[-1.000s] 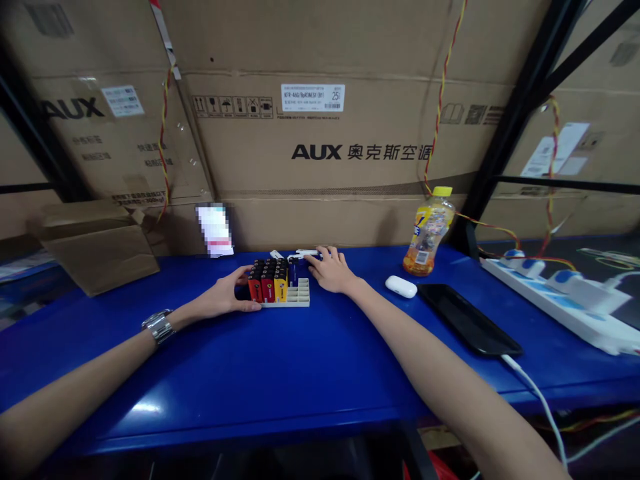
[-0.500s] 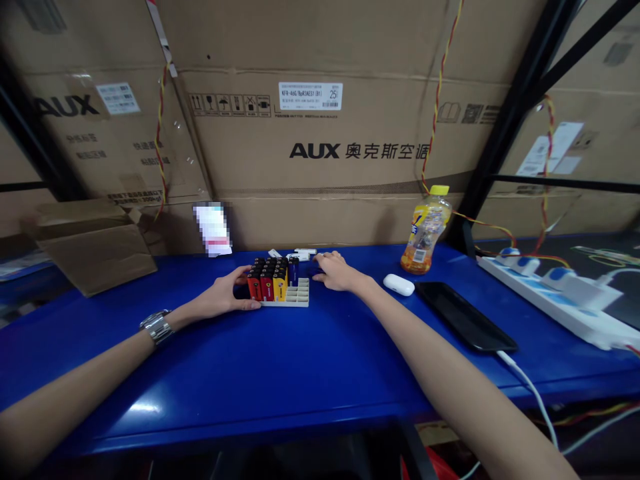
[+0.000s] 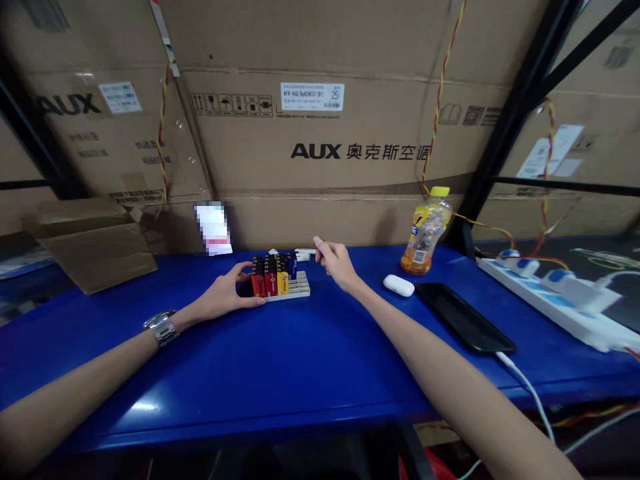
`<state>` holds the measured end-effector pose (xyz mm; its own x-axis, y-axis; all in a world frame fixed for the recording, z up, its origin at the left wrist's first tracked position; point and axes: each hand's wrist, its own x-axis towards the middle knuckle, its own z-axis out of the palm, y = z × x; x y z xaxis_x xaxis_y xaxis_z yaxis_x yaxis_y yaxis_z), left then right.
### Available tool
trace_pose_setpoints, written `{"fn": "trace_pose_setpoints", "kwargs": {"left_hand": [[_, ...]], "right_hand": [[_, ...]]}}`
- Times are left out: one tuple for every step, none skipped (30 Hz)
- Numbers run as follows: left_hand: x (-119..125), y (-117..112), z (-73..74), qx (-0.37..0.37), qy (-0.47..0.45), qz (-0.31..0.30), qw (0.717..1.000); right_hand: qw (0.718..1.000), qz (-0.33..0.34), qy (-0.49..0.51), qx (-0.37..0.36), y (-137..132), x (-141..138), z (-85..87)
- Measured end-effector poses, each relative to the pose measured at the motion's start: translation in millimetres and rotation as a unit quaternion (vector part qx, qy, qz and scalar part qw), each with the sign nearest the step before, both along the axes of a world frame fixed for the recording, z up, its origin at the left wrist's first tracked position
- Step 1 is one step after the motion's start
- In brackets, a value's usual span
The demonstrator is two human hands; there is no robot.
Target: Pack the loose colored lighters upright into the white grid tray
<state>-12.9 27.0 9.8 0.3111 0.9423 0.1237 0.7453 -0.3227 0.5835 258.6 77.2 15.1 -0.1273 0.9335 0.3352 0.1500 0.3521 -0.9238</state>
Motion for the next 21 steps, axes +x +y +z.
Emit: {"fn": "trace_pose_setpoints", "kwargs": {"left_hand": [[0, 0, 0.5, -0.002, 0.003, 0.000, 1.000], [1, -1, 0.8, -0.003, 0.006, 0.000, 1.000], [1, 0, 0.9, -0.004, 0.008, 0.000, 1.000], [1, 0, 0.9, -0.003, 0.010, 0.000, 1.000], [1, 0, 0.7, -0.002, 0.011, 0.000, 1.000], [1, 0, 0.4, -0.001, 0.013, 0.001, 1.000], [0, 1, 0.0, 0.000, 0.015, 0.002, 1.000], [0, 1, -0.3, 0.000, 0.017, 0.003, 1.000], [0, 1, -0.6, 0.000, 0.018, 0.003, 1.000], [0, 2, -0.7, 0.000, 0.019, 0.003, 1.000], [0, 2, -0.8, 0.000, 0.019, 0.002, 1.000], [0, 2, -0.6, 0.000, 0.020, 0.001, 1.000], [0, 2, -0.4, 0.000, 0.019, 0.001, 1.000], [0, 1, 0.0, -0.001, 0.019, 0.002, 1.000], [0, 1, 0.4, -0.002, 0.018, 0.002, 1.000], [1, 1, 0.8, -0.003, 0.018, 0.002, 1.000], [1, 1, 1.1, -0.004, 0.017, 0.002, 1.000], [1, 1, 1.3, -0.003, 0.017, 0.002, 1.000], [1, 1, 1.2, -0.002, 0.018, 0.002, 1.000], [1, 1, 0.9, -0.001, 0.019, 0.002, 1.000], [1, 1, 0.4, 0.000, 0.021, 0.002, 1.000]], "right_hand": [[0.999, -0.007, 0.028, -0.025, -1, -2, -0.2], [0.998, -0.016, 0.053, -0.042, -1, -4, -0.5], [0.995, -0.025, 0.076, -0.053, -2, -6, -0.7], [0.993, -0.030, 0.096, -0.060, -2, -8, -0.9], [0.991, -0.032, 0.113, -0.064, -2, -10, -0.8], [0.989, -0.034, 0.127, -0.066, -3, -11, -0.7], [0.988, -0.037, 0.135, -0.067, -3, -13, -0.4], [0.987, -0.039, 0.138, -0.069, -4, -14, -0.2], [0.987, -0.040, 0.136, -0.071, -4, -15, 0.0], [0.988, -0.036, 0.129, -0.074, -5, -16, 0.2], [0.990, -0.026, 0.118, -0.076, -6, -16, 0.2], [0.991, -0.009, 0.106, -0.076, -6, -16, 0.1], [0.993, 0.013, 0.094, -0.071, -7, -16, 0.1], [0.994, 0.035, 0.080, -0.059, -8, -15, 0.2], [0.996, 0.052, 0.063, -0.039, -8, -15, 0.4], [0.997, 0.063, 0.043, -0.014, -9, -14, 0.9], [0.997, 0.068, 0.020, 0.013, -10, -13, 1.7], [0.997, 0.071, -0.006, 0.042, -10, -13, 2.7], [0.994, 0.072, -0.035, 0.072, -11, -12, 3.9], [0.990, 0.071, -0.063, 0.102, -12, -12, 4.9], [0.985, 0.068, -0.088, 0.129, -12, -11, 5.7]]}}
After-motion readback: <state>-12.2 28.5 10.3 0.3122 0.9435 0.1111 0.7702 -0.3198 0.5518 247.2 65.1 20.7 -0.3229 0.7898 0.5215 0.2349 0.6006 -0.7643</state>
